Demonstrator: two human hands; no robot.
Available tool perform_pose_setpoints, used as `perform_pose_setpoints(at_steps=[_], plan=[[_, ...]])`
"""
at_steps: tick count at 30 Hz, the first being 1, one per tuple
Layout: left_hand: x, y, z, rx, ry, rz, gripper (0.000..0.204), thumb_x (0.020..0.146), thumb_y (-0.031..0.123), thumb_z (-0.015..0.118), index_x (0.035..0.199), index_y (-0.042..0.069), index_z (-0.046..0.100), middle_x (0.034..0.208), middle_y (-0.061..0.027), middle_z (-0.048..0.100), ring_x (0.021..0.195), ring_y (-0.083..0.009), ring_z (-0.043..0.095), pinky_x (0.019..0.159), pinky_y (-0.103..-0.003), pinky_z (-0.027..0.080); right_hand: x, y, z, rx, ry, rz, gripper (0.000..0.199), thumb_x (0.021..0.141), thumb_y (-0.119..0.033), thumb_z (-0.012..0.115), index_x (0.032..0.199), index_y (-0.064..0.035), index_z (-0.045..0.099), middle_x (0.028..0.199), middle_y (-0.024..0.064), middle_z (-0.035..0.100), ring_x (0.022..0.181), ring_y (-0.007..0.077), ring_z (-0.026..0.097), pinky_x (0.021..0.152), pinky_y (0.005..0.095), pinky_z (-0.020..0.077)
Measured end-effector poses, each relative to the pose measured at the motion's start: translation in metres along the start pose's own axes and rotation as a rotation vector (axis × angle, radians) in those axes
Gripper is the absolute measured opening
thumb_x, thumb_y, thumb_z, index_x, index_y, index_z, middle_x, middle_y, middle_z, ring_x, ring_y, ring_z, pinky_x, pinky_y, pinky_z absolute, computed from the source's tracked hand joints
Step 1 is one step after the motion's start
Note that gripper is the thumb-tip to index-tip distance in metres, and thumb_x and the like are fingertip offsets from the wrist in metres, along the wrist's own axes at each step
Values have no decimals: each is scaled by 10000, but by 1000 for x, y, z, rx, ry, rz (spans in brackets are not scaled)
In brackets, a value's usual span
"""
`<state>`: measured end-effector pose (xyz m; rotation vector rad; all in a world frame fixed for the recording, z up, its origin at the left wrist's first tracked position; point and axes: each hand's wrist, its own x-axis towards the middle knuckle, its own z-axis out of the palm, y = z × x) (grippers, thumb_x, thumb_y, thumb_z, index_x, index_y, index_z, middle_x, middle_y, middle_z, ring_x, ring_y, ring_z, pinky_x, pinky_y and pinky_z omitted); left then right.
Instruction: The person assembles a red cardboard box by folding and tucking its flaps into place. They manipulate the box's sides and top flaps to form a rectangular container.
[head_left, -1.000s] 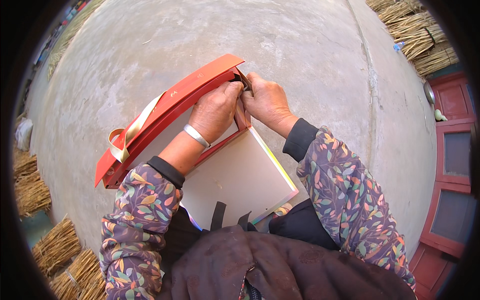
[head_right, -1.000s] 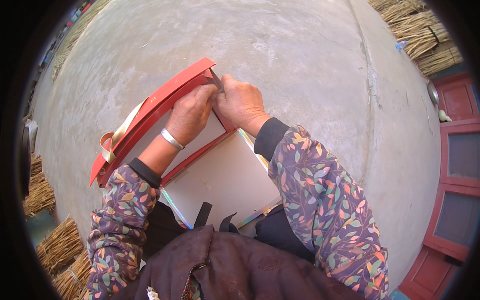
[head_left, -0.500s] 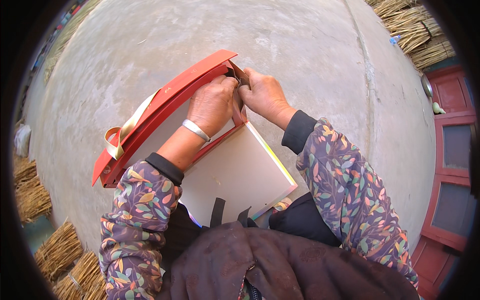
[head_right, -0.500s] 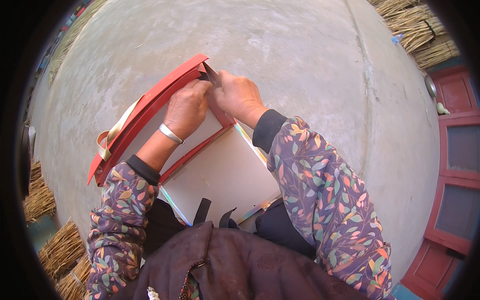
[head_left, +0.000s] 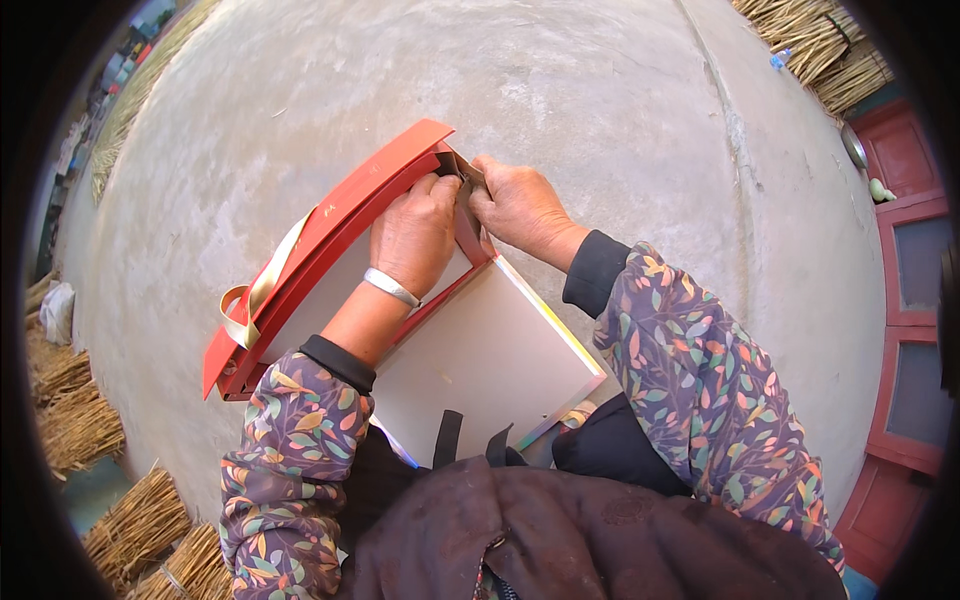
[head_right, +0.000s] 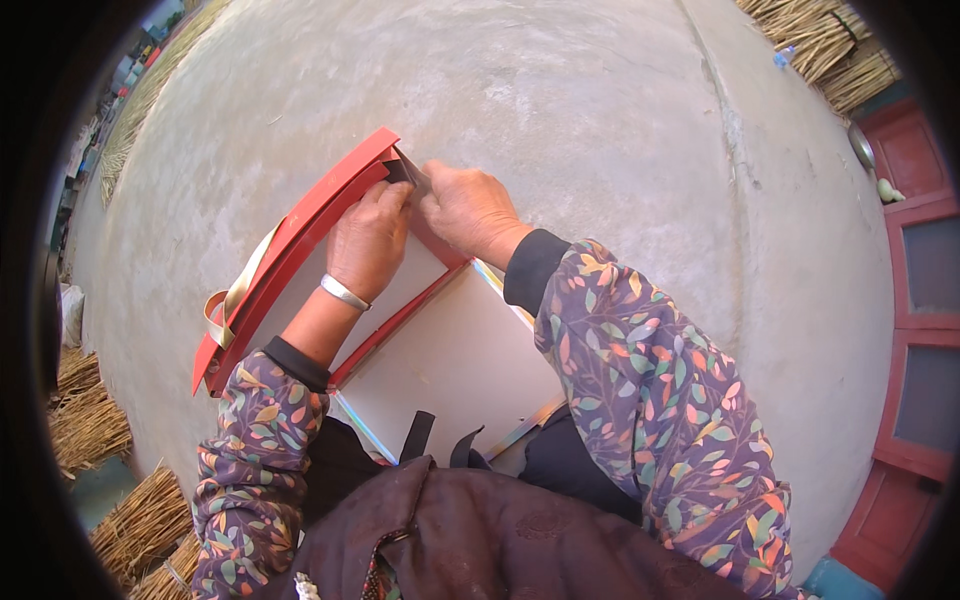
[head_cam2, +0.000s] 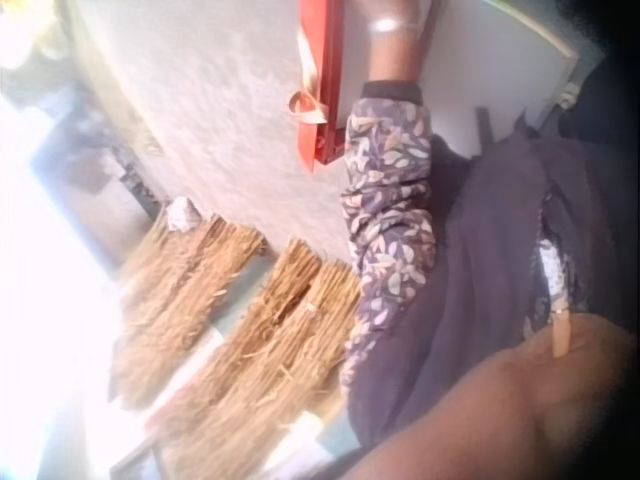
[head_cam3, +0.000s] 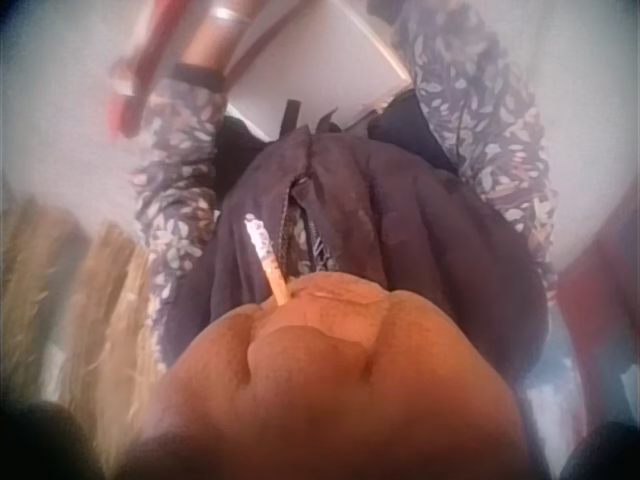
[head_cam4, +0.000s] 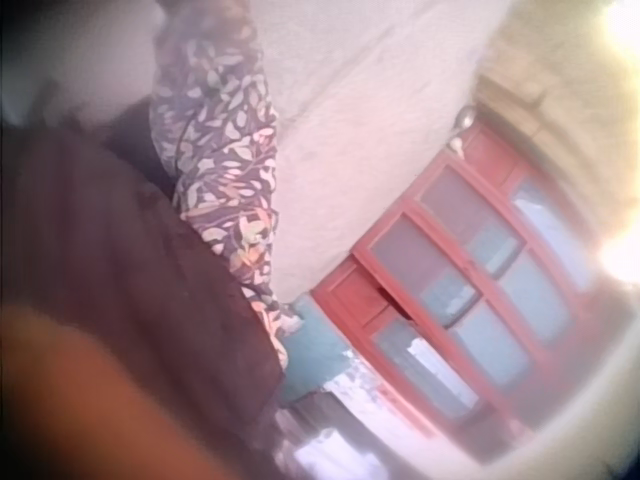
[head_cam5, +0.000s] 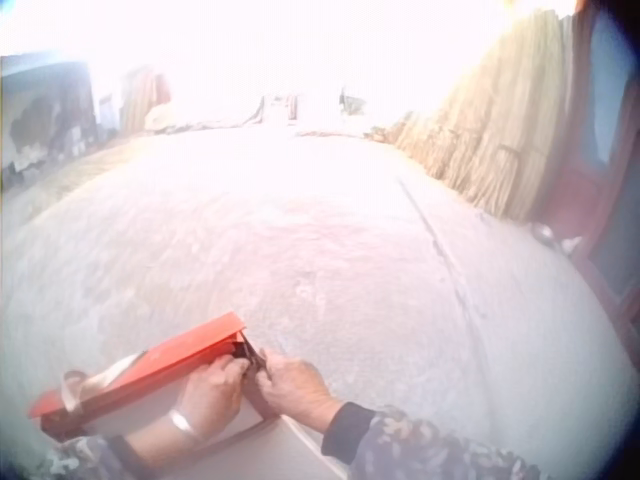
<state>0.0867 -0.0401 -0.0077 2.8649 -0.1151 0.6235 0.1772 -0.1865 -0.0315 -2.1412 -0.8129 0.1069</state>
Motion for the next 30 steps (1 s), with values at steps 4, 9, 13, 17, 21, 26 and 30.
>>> perform_pose_setpoints(at_steps=[4, 9, 13, 17, 21, 26, 30], plan=[[-4, 2, -1, -36, 7, 2, 154, 919, 84, 668, 1068, 63, 696, 969, -128, 690, 815, -359, 686, 701, -456, 553, -4, 2, -3, 58, -34, 27, 184, 930, -136, 573, 1068, -25, 622, 836, 254, 687, 796, 426, 687, 734, 479, 542], [-10, 4, -2, -27, 47, 27, 104, 910, 92, 680, 1012, 76, 696, 903, -109, 677, 754, -343, 674, 654, -441, 539, -10, 2, -3, 167, -99, 83, 211, 924, -144, 578, 1092, -30, 633, 839, 245, 686, 793, 410, 688, 746, 453, 540], [-15, 3, -1, -10, 63, 33, 61, 914, 134, 704, 948, 87, 686, 870, -91, 675, 725, -318, 674, 625, -422, 533, -13, 2, 0, 201, -140, 100, 213, 932, -143, 577, 1105, -34, 640, 847, 233, 697, 803, 388, 699, 748, 436, 543], [-17, 2, 0, 4, 80, 20, 122, 908, 198, 741, 882, 101, 672, 823, -70, 664, 687, -284, 666, 599, -403, 528, -18, 2, 2, 277, -158, 83, 207, 950, -118, 558, 1122, -30, 632, 782, 168, 710, 721, 284, 715, 709, 386, 546], [-17, 0, -1, 11, 97, 47, 143, 892, 208, 758, 855, 107, 663, 792, -63, 646, 675, -274, 661, 583, -395, 525, -19, 0, 1, 326, -181, 83, 200, 961, -101, 536, 1122, -31, 632, 677, 98, 685, 620, 187, 694, 657, 335, 540], [-21, -2, -6, -16, 77, 122, 129, 906, 182, 760, 871, 99, 666, 784, -54, 642, 646, -261, 636, 571, -384, 489, -25, -1, 0, 302, -149, 64, 212, 957, -93, 509, 1115, -34, 636, 627, 79, 654, 575, 167, 666, 619, 329, 536], [-27, -1, -12, -44, 59, 133, 126, 891, 158, 768, 870, 103, 656, 768, -53, 618, 647, -258, 626, 567, -383, 483, -30, -3, 2, 332, -121, 46, 207, 954, -98, 510, 1099, -33, 642, 617, 87, 644, 560, 176, 657, 600, 336, 534]])
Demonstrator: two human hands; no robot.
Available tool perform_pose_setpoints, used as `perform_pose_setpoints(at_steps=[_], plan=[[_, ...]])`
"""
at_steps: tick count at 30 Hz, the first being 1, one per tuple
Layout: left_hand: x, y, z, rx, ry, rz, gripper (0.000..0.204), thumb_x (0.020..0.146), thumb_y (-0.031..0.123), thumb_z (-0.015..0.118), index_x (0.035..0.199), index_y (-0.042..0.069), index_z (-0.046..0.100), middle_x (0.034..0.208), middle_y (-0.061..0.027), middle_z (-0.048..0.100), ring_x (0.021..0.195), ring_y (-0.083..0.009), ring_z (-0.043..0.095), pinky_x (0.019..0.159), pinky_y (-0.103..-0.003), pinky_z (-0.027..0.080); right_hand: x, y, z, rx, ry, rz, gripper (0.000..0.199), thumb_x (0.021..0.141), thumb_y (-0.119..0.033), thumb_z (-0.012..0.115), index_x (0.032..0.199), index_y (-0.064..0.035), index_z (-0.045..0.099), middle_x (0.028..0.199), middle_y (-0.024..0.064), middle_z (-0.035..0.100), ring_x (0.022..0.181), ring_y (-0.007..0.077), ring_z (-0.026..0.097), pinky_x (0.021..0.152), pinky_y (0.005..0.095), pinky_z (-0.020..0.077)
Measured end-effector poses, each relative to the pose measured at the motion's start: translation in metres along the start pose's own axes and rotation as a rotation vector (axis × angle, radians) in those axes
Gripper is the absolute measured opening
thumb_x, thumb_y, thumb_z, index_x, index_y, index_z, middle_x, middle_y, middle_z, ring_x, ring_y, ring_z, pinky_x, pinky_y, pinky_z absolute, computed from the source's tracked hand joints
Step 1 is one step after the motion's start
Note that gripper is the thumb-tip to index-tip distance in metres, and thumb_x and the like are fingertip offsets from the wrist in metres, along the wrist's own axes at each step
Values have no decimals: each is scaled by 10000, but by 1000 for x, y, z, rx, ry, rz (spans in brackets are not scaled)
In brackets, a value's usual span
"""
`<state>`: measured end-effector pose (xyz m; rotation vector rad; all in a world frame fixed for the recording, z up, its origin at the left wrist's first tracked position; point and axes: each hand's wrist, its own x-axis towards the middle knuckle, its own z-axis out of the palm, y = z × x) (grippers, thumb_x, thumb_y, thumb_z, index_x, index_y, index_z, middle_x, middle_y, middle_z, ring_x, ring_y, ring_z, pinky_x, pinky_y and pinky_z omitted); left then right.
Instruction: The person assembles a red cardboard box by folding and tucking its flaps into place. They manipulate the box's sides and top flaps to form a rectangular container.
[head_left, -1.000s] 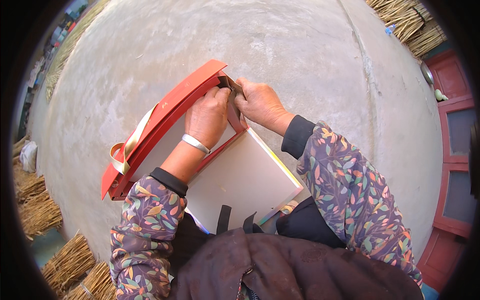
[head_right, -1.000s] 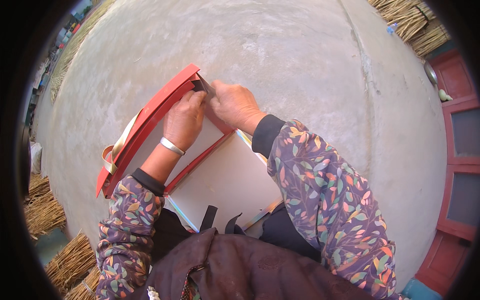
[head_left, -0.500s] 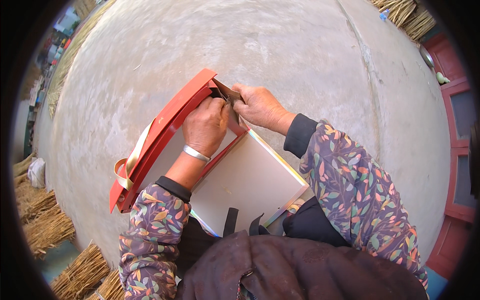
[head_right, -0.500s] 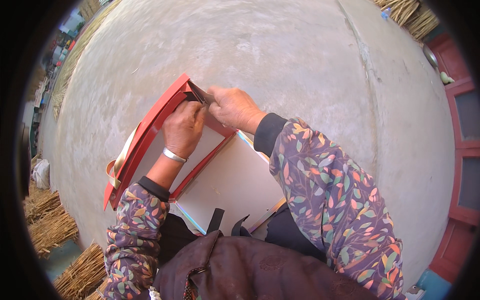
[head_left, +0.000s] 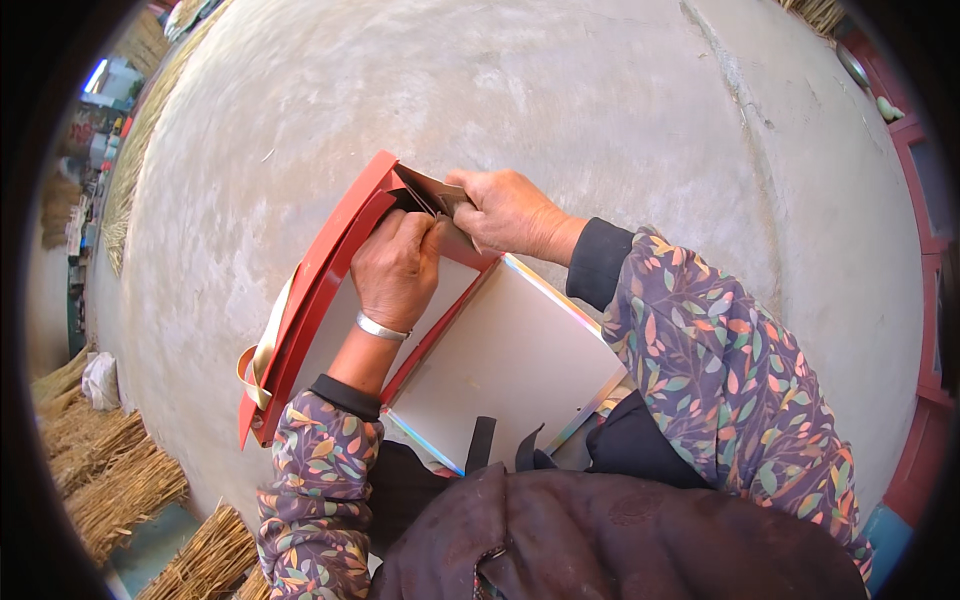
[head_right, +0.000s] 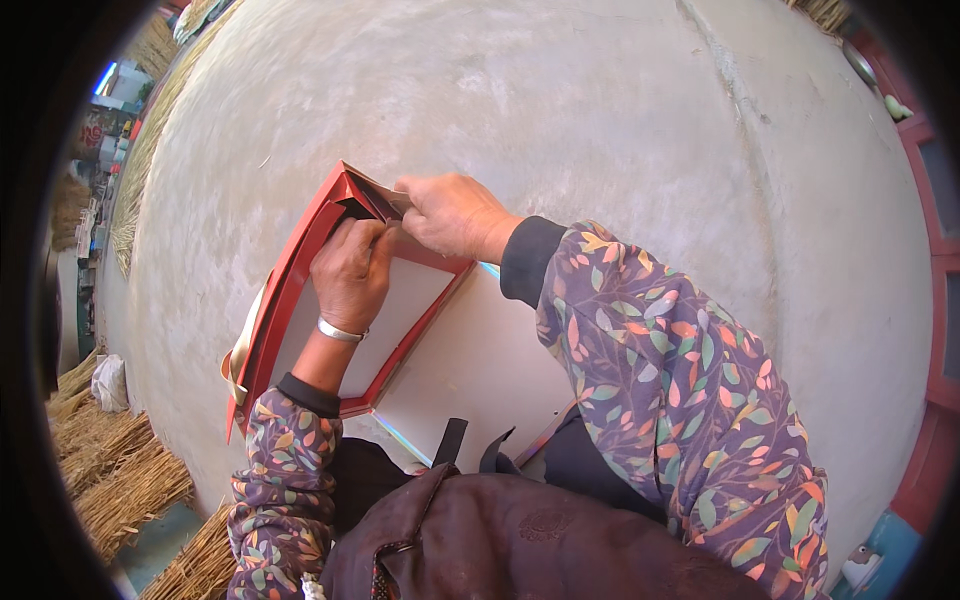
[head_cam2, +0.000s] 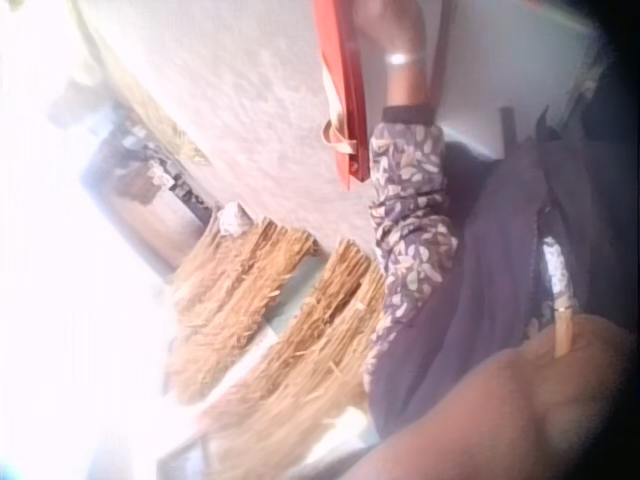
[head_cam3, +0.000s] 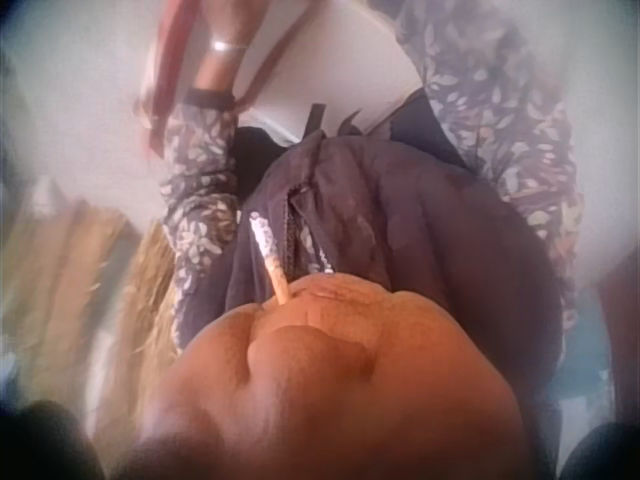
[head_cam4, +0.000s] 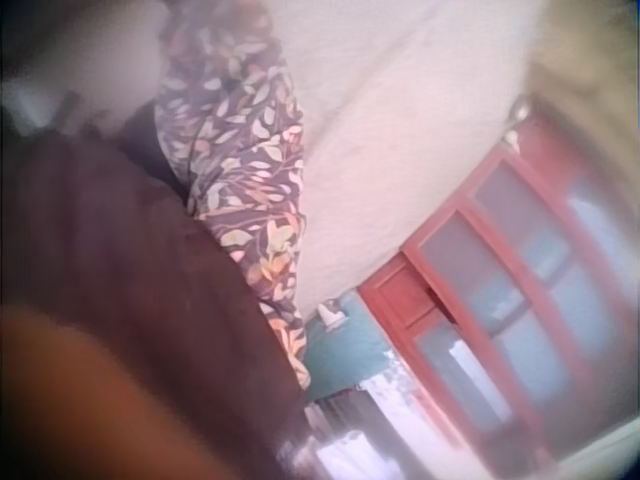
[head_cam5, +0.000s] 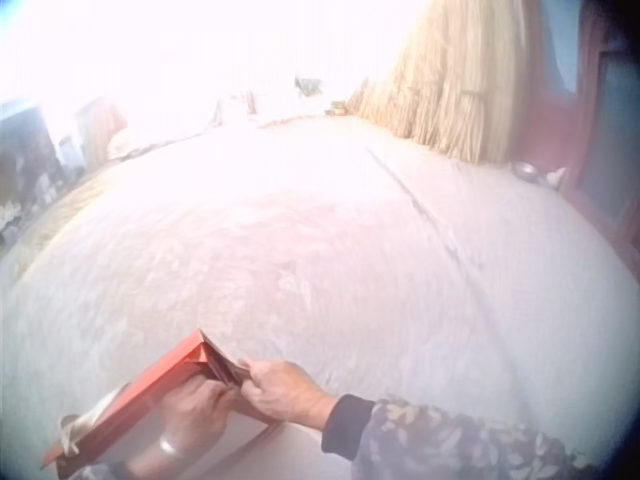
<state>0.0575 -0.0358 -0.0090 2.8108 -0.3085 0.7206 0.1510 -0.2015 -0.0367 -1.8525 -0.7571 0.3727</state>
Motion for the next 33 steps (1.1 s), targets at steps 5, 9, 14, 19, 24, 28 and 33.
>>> perform_pose_setpoints(at_steps=[5, 9, 14, 19, 24, 28, 33], plan=[[-2, 3, -5, 18, -4, 9, 139, 878, 150, 784, 880, 104, 653, 759, -53, 603, 639, -260, 611, 559, -382, 475, 1, 1, -3, 14, -16, -29, 234, 937, -136, 535, 1117, -52, 660, 694, 135, 670, 642, 258, 669, 655, 384, 539], [-4, 3, -9, -5, -1, 14, 148, 870, 132, 796, 891, 102, 653, 751, -55, 593, 623, -262, 596, 550, -381, 467, 2, 0, -12, 28, -71, 22, 292, 911, -175, 547, 1149, -72, 681, 782, 172, 713, 758, 354, 705, 746, 448, 554], [-8, -2, -27, -9, 5, 27, 147, 868, 114, 799, 899, 97, 656, 745, -64, 585, 618, -261, 588, 552, -383, 465, 5, -15, -12, 104, -143, 104, 305, 917, -166, 527, 1161, -73, 684, 693, 124, 699, 672, 302, 706, 714, 417, 565], [-20, 3, -39, -110, -31, 134, 156, 858, 77, 797, 910, 76, 650, 796, -87, 613, 683, -281, 616, 591, -380, 492, 12, -14, -30, -171, 106, 23, 333, 921, -163, 521, 1197, -81, 689, 838, 169, 745, 798, 336, 728, 772, 444, 570], [-22, -6, -43, -133, -75, 36, 163, 894, 31, 762, 982, 29, 624, 948, -125, 655, 815, -297, 666, 708, -374, 540, 15, -8, -26, -127, 78, -71, 280, 925, -164, 534, 1144, -90, 691, 918, 197, 743, 864, 377, 716, 795, 466, 564], [-22, -7, -34, -163, -92, -9, 222, 877, 115, 791, 1013, 50, 627, 990, -138, 656, 855, -338, 675, 722, -408, 556, 16, -2, -23, -188, 71, -95, 210, 949, -158, 571, 1113, -74, 671, 851, 162, 716, 779, 307, 695, 731, 411, 550], [-23, 2, -33, -147, -155, -96, 217, 881, 161, 795, 1008, 52, 656, 980, -129, 653, 844, -333, 675, 712, -401, 556, 15, 1, -24, -176, 86, -83, 179, 974, -150, 595, 1115, -71, 672, 845, 137, 714, 745, 275, 686, 708, 382, 546]])
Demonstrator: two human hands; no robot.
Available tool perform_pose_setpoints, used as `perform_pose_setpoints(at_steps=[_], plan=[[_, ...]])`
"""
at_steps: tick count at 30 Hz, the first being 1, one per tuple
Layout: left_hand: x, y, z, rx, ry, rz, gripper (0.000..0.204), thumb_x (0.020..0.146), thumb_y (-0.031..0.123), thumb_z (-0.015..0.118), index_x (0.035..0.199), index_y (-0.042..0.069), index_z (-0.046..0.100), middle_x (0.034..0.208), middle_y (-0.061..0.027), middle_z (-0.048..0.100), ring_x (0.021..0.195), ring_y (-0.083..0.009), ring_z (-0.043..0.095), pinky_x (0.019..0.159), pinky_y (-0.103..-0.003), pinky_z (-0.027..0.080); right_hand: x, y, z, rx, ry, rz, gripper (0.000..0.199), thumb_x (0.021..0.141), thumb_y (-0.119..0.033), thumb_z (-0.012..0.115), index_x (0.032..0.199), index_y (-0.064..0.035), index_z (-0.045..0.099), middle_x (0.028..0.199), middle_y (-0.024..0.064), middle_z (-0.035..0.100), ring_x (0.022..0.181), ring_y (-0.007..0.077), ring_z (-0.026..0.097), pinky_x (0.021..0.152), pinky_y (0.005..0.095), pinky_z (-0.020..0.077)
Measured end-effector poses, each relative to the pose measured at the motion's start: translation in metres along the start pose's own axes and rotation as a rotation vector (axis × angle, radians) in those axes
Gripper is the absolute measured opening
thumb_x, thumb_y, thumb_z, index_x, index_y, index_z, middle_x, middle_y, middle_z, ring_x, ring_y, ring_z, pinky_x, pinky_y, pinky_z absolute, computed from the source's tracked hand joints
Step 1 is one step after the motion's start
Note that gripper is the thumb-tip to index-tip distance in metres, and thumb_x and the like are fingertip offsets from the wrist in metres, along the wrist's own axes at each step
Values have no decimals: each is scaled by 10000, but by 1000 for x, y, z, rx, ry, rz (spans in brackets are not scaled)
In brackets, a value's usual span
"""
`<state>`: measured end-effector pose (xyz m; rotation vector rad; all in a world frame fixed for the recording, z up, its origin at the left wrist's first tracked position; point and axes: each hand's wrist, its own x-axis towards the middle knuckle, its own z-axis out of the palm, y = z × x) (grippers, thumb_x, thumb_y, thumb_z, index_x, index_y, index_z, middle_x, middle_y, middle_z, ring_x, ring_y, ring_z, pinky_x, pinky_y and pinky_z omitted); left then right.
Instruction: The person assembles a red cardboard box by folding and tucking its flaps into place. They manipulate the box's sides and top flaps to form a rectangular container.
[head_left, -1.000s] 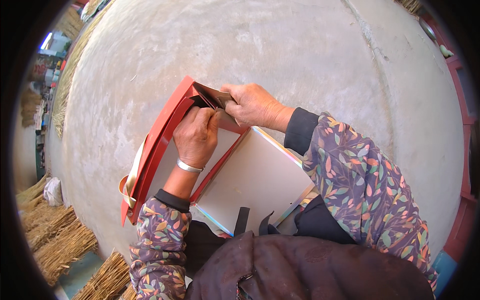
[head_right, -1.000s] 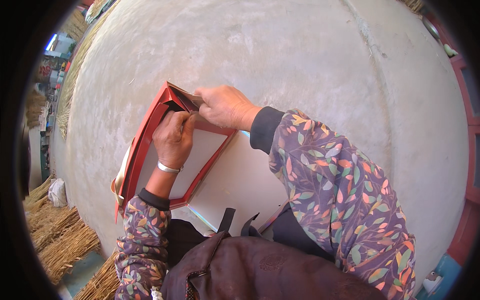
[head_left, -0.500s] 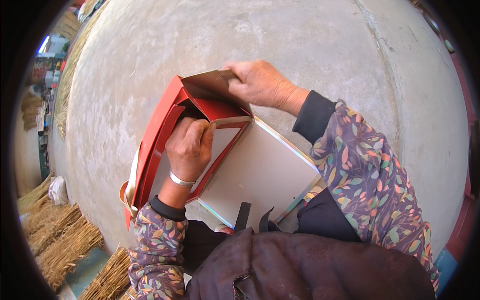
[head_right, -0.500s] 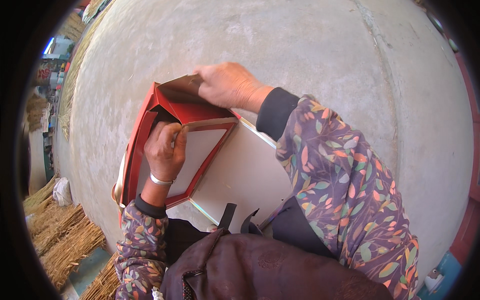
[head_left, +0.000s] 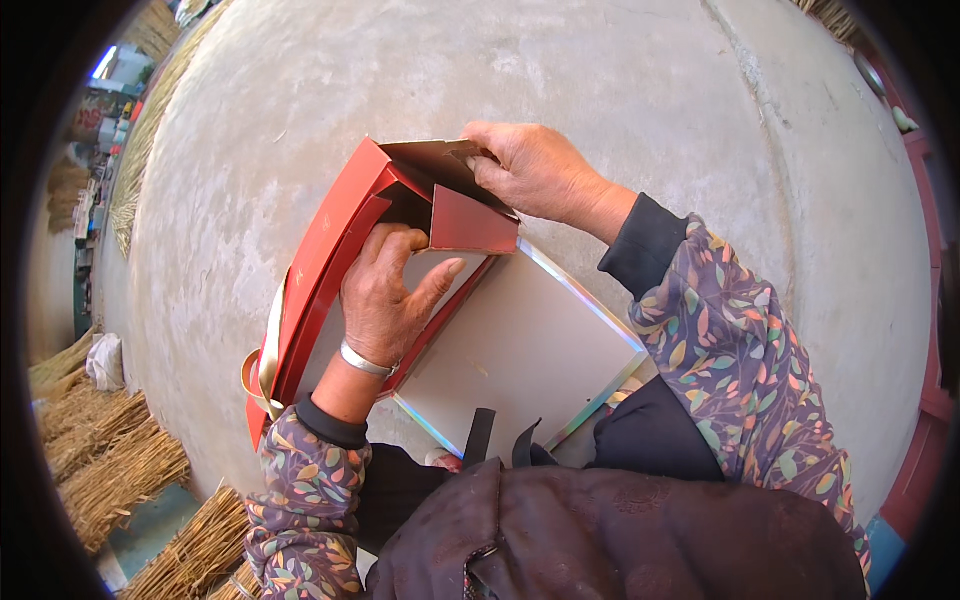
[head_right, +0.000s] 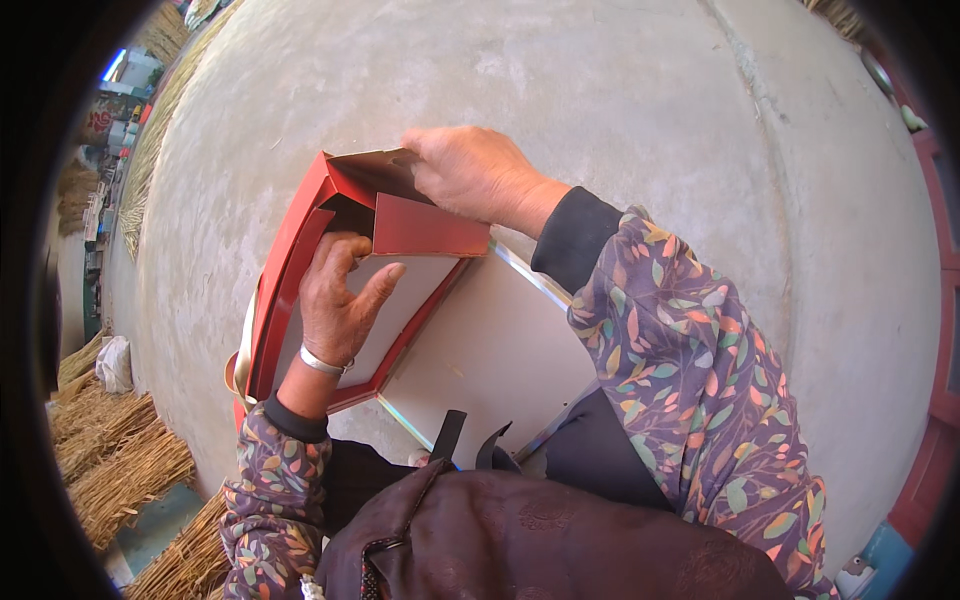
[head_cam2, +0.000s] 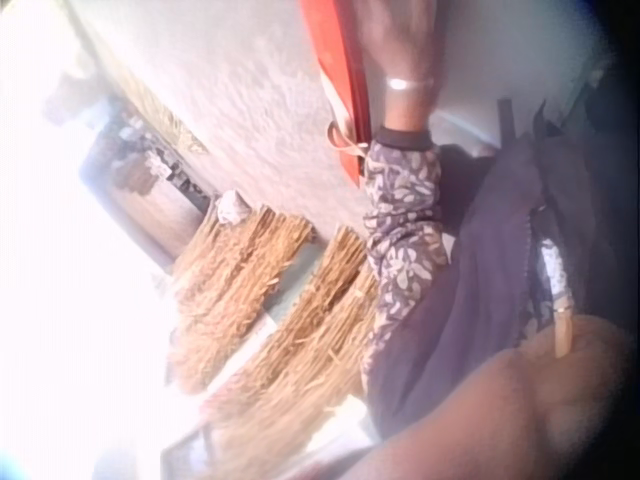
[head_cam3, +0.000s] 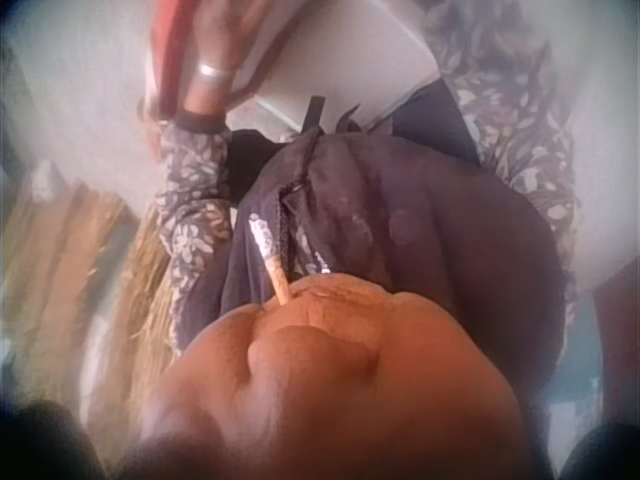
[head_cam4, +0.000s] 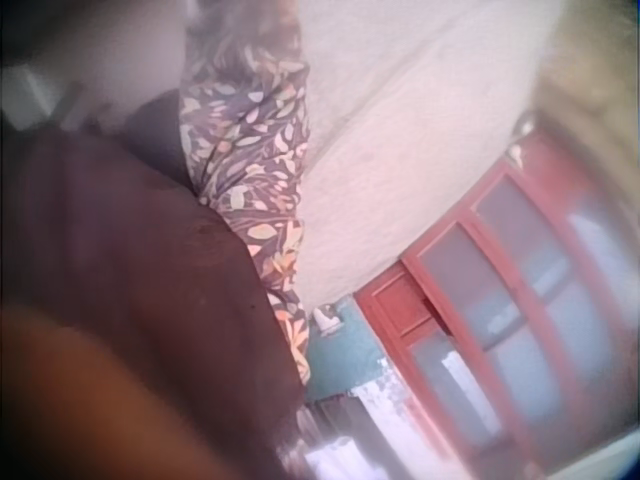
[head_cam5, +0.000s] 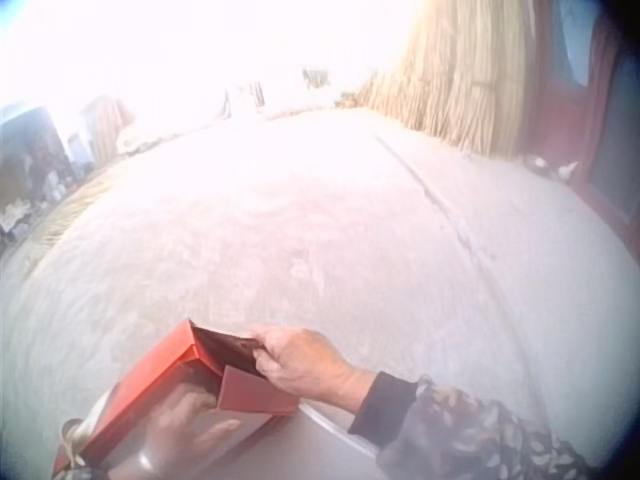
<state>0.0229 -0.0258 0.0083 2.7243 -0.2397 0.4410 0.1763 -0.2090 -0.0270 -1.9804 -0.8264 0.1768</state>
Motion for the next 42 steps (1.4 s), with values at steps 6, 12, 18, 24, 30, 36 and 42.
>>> perform_pose_setpoints(at_steps=[6, 12, 18, 24, 30, 36, 42], plan=[[-2, 8, -1, -124, -64, -100, 175, 864, 100, 780, 995, 27, 690, 977, -125, 650, 854, -325, 671, 726, -395, 549, 0, 4, -4, 46, -25, 32, 207, 952, -171, 559, 1089, -93, 692, 901, 190, 729, 841, 380, 701, 756, 460, 552], [-19, 5, -11, -247, -195, 18, 215, 804, -96, 669, 999, -6, 666, 1111, -159, 645, 1016, -322, 659, 879, -370, 537, 1, 12, -3, 95, 66, 20, 268, 950, -165, 552, 1158, -119, 715, 974, 180, 741, 892, 368, 706, 797, 440, 557], [-18, -7, -5, -267, -204, 34, 230, 728, -128, 610, 913, 8, 622, 1154, -161, 647, 1044, -318, 656, 886, -363, 534, 2, 14, -3, 61, 57, 64, 292, 943, -176, 559, 1183, -138, 721, 1006, 174, 747, 921, 370, 708, 831, 445, 558], [-13, -14, -9, -307, -234, 10, 207, 720, -126, 586, 874, 12, 588, 1150, -165, 645, 1031, -315, 658, 882, -356, 534, 5, 9, -8, 33, 18, 95, 268, 957, -199, 569, 1170, -130, 715, 1011, 153, 752, 945, 361, 712, 842, 448, 554], [-7, -13, 1, -260, -207, 45, 245, 752, -97, 598, 969, 17, 605, 1222, -177, 631, 1122, -385, 629, 972, -405, 510, 0, 4, -5, 39, -95, 72, 267, 965, -214, 601, 1178, -78, 686, 1085, 176, 733, 995, 357, 707, 861, 453, 547], [-10, 5, 15, -23, -271, 177, 507, 800, -62, 604, 1297, 35, 613, 1415, -204, 548, 1279, -415, 565, 1080, -461, 474, 0, -5, 14, -104, 128, -157, 347, 904, -106, 587, 1241, -58, 653, 1187, 212, 691, 1095, 414, 659, 927, 477, 536], [-26, 3, -11, 127, -171, 384, 538, 813, -6, 657, 1345, 64, 617, 1383, -142, 606, 1281, -331, 590, 1011, -428, 528, -9, 13, 8, -94, -16, 21, 442, 896, -68, 609, 1336, -58, 568, 1213, 191, 678, 1124, 371, 664, 972, 438, 529]])
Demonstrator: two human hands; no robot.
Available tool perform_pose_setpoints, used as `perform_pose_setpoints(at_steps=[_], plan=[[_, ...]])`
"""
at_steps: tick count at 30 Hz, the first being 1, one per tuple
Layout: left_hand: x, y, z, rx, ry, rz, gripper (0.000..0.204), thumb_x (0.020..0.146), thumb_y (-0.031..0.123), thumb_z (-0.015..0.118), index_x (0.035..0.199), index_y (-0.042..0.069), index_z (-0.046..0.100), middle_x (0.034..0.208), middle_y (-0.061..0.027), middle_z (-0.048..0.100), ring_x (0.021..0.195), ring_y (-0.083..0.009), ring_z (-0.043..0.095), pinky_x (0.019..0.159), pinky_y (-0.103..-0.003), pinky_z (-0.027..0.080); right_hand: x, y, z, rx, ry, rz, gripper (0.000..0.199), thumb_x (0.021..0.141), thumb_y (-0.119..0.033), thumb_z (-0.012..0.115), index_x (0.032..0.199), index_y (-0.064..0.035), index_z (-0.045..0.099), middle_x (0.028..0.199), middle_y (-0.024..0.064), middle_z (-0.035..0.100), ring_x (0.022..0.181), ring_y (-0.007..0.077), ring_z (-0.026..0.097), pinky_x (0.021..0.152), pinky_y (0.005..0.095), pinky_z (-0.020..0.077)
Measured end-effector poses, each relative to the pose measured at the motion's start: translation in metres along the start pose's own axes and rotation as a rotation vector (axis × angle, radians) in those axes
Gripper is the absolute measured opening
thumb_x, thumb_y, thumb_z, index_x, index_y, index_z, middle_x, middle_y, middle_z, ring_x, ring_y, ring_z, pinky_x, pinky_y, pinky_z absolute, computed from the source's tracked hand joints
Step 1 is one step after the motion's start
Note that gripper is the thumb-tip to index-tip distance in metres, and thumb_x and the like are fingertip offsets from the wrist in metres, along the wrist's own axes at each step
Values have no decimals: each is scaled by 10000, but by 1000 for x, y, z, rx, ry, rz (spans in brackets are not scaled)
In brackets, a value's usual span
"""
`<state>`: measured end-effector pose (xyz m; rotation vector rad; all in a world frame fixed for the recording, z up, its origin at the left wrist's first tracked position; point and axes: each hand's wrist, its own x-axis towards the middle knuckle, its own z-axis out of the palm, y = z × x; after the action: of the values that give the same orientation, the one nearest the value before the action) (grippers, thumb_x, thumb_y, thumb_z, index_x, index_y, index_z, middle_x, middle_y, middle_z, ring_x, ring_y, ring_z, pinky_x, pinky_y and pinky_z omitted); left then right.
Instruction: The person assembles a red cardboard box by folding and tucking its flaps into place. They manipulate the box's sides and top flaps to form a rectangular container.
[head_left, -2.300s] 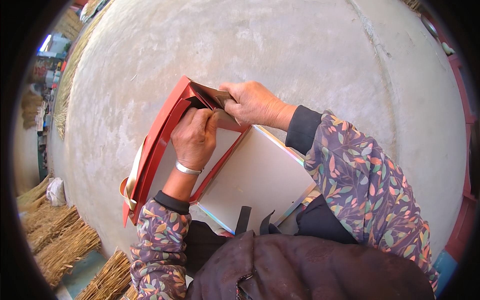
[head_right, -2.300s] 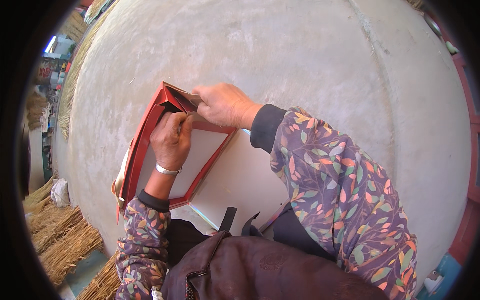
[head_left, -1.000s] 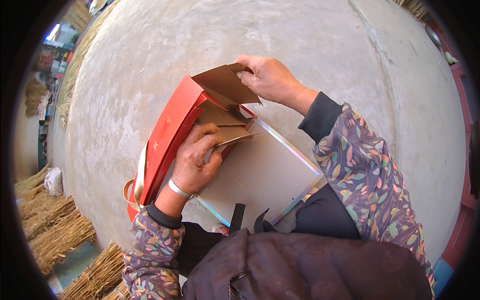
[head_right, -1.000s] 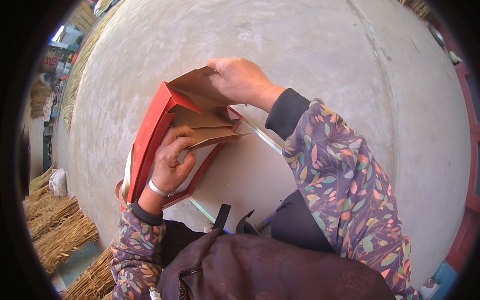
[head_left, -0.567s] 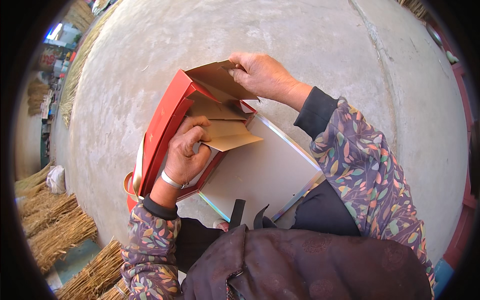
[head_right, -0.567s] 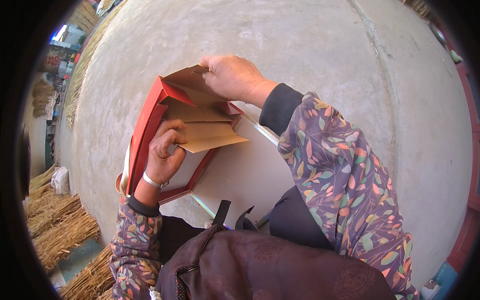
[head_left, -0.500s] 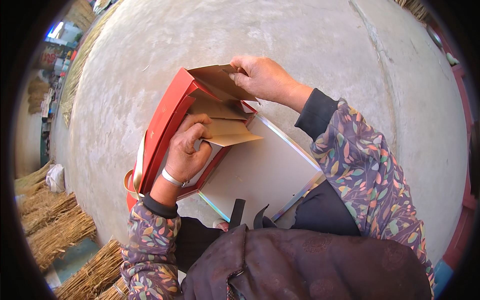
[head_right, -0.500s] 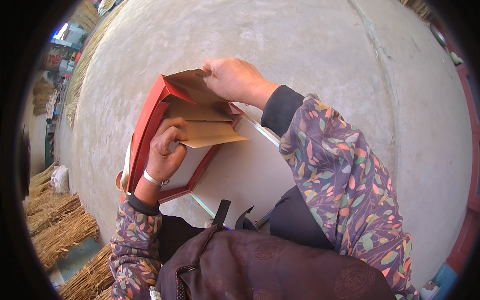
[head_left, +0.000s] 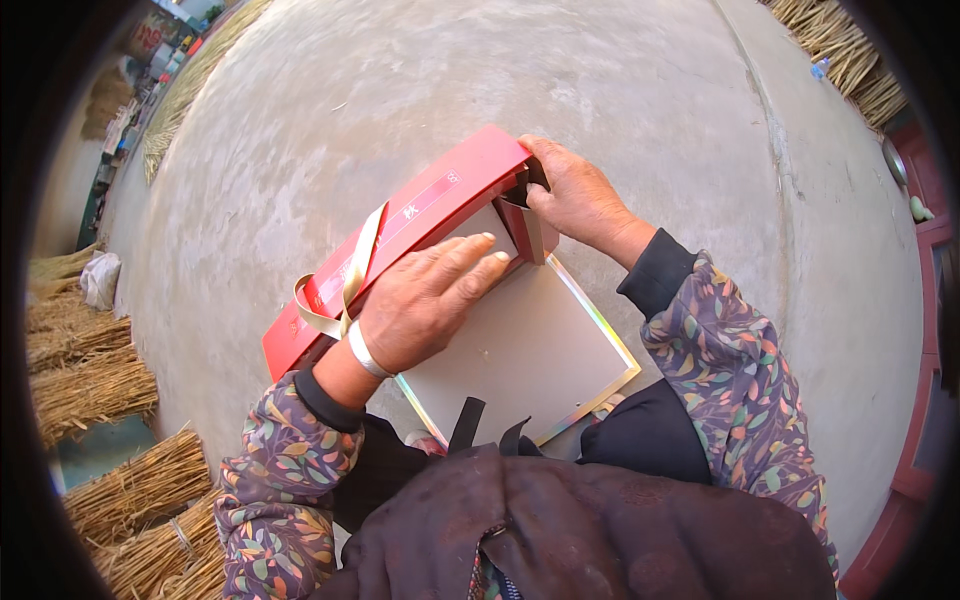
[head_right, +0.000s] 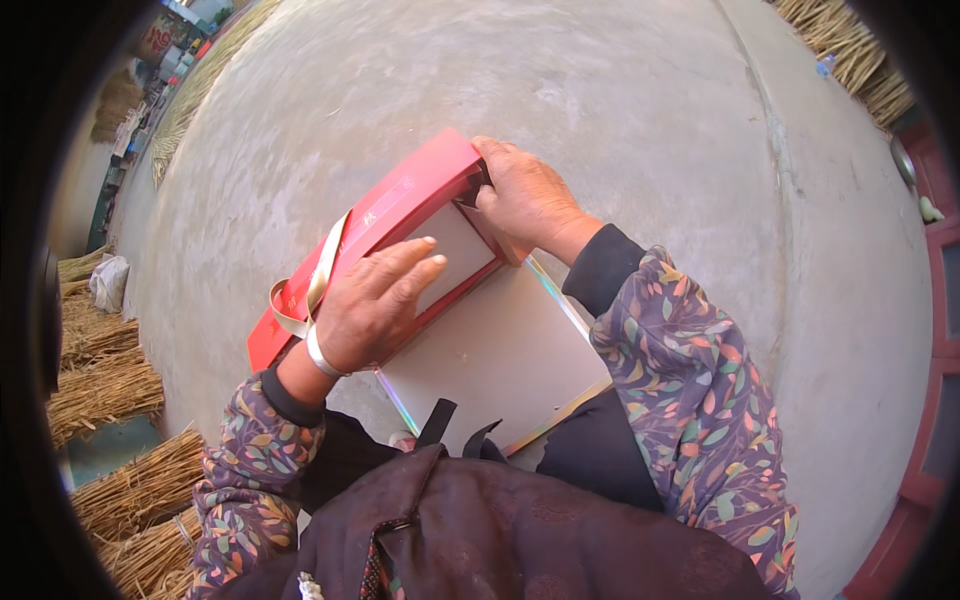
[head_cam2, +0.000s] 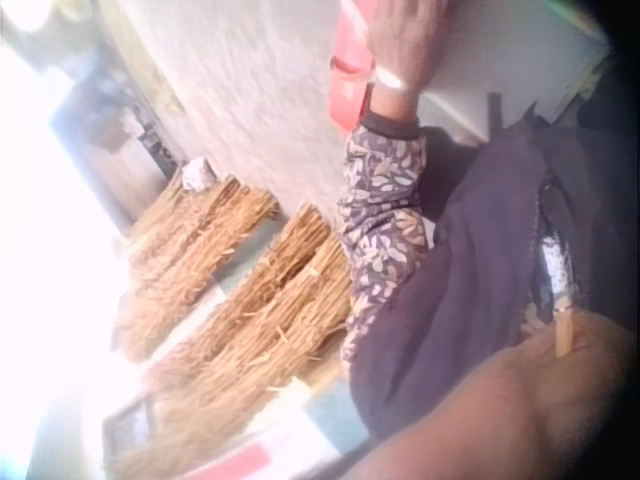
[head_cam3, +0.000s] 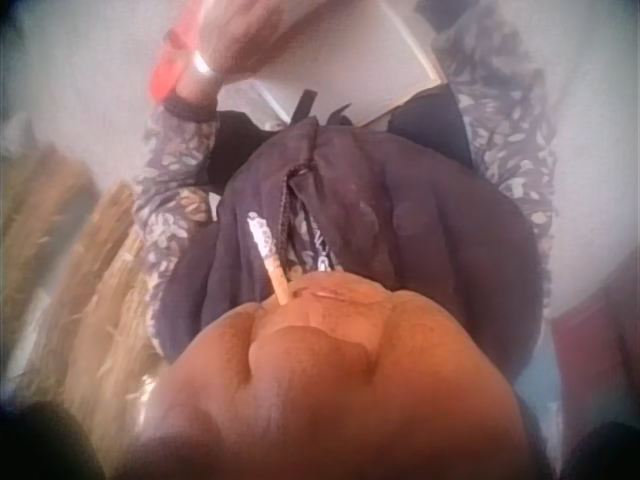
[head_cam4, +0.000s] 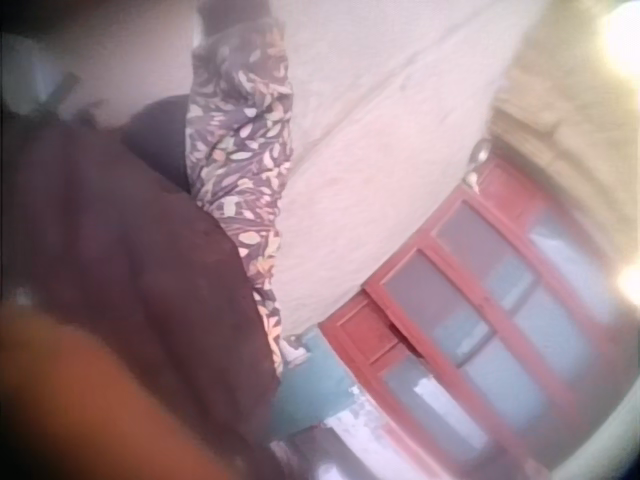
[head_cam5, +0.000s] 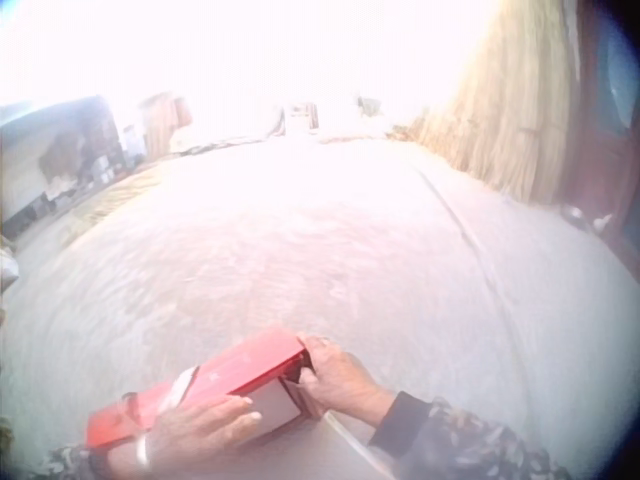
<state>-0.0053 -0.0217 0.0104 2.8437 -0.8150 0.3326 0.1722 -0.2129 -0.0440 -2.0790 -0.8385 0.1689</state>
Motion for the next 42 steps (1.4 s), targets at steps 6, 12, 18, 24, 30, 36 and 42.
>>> perform_pose_setpoints(at_steps=[6, 12, 18, 24, 30, 36, 42], plan=[[-54, -39, -40, 352, -68, -431, 996, 661, 168, 894, 1533, 92, 418, 1535, -162, 479, 1373, -389, 500, 1109, -494, 428, -5, 6, -4, 41, -69, 70, 506, 916, -111, 658, 1403, -79, 526, 1276, 188, 668, 1177, 351, 659, 1004, 425, 519], [-106, -40, -45, 177, -187, -607, 1127, 574, 161, 939, 1554, 110, 386, 1542, -192, 461, 1371, -400, 500, 1109, -485, 429, -9, 11, 1, -117, 43, 2, 611, 914, -172, 709, 1468, -79, 468, 1366, 200, 612, 1233, 381, 612, 1042, 448, 496], [-116, -47, -43, 331, -55, -490, 887, 724, 27, 765, 1532, 122, 413, 1466, -195, 527, 1303, -390, 564, 1019, -446, 515, -14, 9, 13, -337, 293, -316, 619, 864, -213, 770, 1406, -63, 510, 1417, 176, 547, 1330, 385, 502, 1107, 477, 436], [-109, -54, -31, 323, 81, -478, 791, 741, -33, 655, 1487, 140, 454, 1369, -137, 614, 1217, -352, 630, 917, -429, 582, -23, 13, 16, -545, 319, -387, 551, 782, -234, 825, 1243, -65, 575, 1278, 111, 592, 1288, 324, 504, 1037, 449, 438], [-98, -53, -30, 285, 19, -554, 854, 719, -29, 677, 1522, 126, 430, 1358, -162, 620, 1241, -385, 609, 1002, -466, 523, -14, 11, 8, -645, 233, -404, 359, 798, -285, 821, 1042, -85, 649, 1115, 75, 636, 1157, 265, 549, 961, 417, 437], [-65, -36, -20, 522, 14, -445, 900, 714, 151, 829, 1524, 151, 435, 1451, -121, 550, 1353, -311, 524, 1114, -495, 388, -20, 10, 21, -598, 63, -338, 172, 813, -239, 770, 856, -98, 682, 803, 77, 689, 882, 287, 657, 803, 420, 467], [-2, -38, 11, 424, 16, -323, 836, 760, 252, 837, 1498, 147, 459, 1458, -142, 532, 1304, -319, 548, 1091, -489, 414, -20, 32, 23, -448, 39, -448, 93, 843, -180, 709, 836, -91, 679, 787, 79, 686, 830, 304, 659, 807, 453, 491]])
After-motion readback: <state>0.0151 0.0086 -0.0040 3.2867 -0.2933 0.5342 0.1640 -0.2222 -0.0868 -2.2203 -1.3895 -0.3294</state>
